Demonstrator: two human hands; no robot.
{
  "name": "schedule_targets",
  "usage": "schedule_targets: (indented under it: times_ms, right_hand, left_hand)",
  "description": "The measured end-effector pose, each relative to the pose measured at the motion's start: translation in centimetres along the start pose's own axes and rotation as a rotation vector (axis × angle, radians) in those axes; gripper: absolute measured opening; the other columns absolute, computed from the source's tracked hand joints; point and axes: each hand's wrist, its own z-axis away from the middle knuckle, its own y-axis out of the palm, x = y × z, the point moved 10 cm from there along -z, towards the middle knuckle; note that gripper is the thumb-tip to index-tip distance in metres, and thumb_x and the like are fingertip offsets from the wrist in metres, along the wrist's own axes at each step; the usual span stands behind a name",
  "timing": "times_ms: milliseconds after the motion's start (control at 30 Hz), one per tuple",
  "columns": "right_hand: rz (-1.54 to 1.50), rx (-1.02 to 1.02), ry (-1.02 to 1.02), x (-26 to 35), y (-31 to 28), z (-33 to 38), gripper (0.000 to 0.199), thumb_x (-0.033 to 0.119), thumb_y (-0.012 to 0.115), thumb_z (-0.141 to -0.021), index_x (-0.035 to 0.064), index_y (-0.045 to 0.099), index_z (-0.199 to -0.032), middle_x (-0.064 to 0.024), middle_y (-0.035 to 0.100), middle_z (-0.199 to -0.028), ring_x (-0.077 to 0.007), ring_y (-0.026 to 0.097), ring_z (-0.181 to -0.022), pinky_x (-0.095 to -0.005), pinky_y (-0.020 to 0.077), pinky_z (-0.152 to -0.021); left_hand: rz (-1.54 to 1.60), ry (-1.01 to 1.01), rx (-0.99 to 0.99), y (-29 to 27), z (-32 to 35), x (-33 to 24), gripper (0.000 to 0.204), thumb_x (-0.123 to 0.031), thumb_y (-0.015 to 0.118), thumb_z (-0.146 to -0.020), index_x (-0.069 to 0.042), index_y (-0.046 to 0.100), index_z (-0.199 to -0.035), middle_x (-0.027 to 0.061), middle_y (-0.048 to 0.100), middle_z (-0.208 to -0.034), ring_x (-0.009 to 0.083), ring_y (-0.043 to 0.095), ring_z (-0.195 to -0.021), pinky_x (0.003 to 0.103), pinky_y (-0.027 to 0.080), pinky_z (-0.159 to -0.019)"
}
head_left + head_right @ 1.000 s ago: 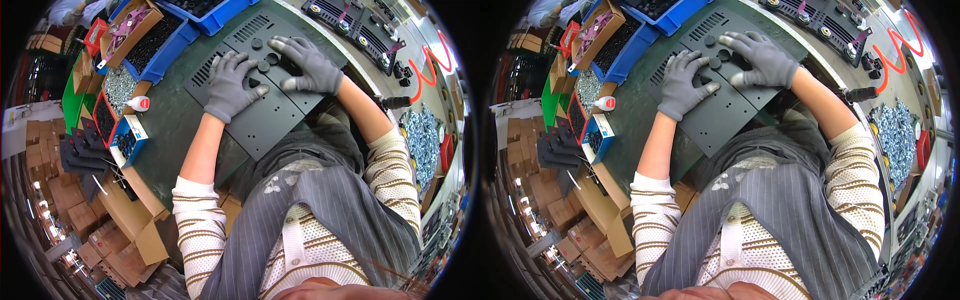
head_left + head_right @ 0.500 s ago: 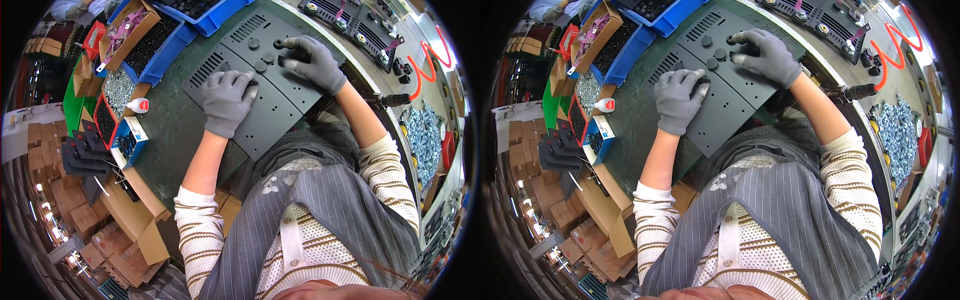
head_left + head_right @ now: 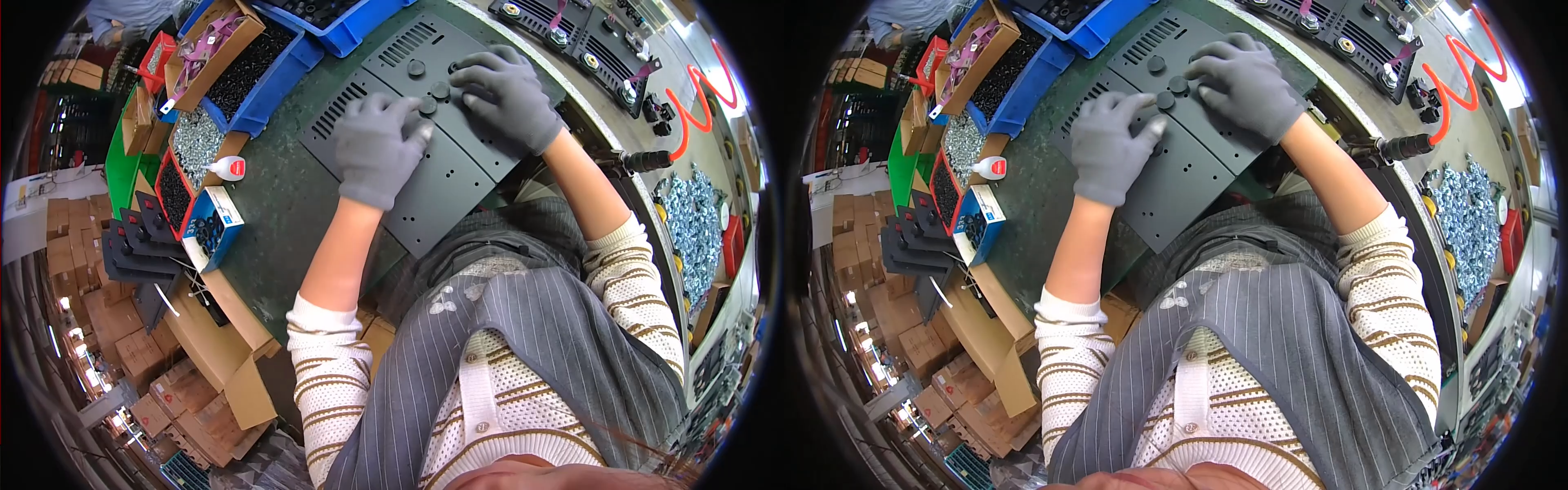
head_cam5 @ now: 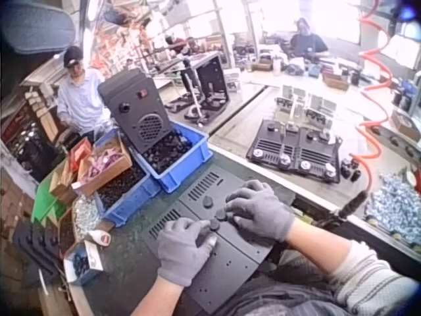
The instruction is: Assembling various components and panels onto an electronics enclosure/housing.
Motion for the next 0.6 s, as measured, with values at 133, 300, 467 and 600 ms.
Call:
schedule_targets:
  times_ms: [133,300,467,600]
  right_hand:
    - [-0.022,0.195,-0.102,1.4,3.6,-1.6,0.030,0.015,0.060,-0.076,0.0173,0.062,-0.106,-0.0058,0.061,-0.099,-0.0256,0.047,-0.110,-0.0424,0.0311,-0.098]
    - [-0.090,0.280,-0.066,0.9,4.2,-1.9,0.026,0.016,0.058,-0.076,0.0166,0.063,-0.102,-0.0056,0.060,-0.098,-0.0256,0.049,-0.104,-0.0425,0.0324,-0.094]
    - [0.056,0.173,-0.012,1.0,2.8,-2.4,0.016,0.015,0.058,-0.075,0.0147,0.065,-0.089,-0.0022,0.059,-0.100,-0.0243,0.047,-0.104,-0.0384,0.0327,-0.092]
    - [-0.048,0.145,-0.058,1.3,3.0,-3.6,0.021,0.013,0.059,-0.075,0.0153,0.065,-0.094,-0.0025,0.059,-0.100,-0.0249,0.047,-0.104,-0.0388,0.0335,-0.092]
  left_hand:
    - [-0.086,0.038,-0.033,1.6,-1.9,0.0,0.028,-0.039,0.068,-0.070,-0.021,0.069,-0.091,0.0011,0.058,-0.106,0.0258,0.042,-0.110,0.042,0.033,-0.091]
    - [-0.032,-0.024,0.149,2.8,-1.3,2.1,0.024,-0.039,0.066,-0.071,-0.019,0.070,-0.084,0.0021,0.058,-0.106,0.0260,0.042,-0.109,0.043,0.034,-0.089]
    - [-0.109,-0.122,-0.012,0.6,-1.6,3.0,0.025,-0.038,0.066,-0.072,-0.020,0.070,-0.089,0.0028,0.059,-0.103,0.0264,0.046,-0.105,0.043,0.037,-0.089]
    - [-0.018,-0.126,-0.027,-0.1,-1.6,6.7,0.026,-0.036,0.066,-0.073,-0.021,0.069,-0.094,0.0043,0.062,-0.097,0.0259,0.052,-0.095,0.038,0.043,-0.084]
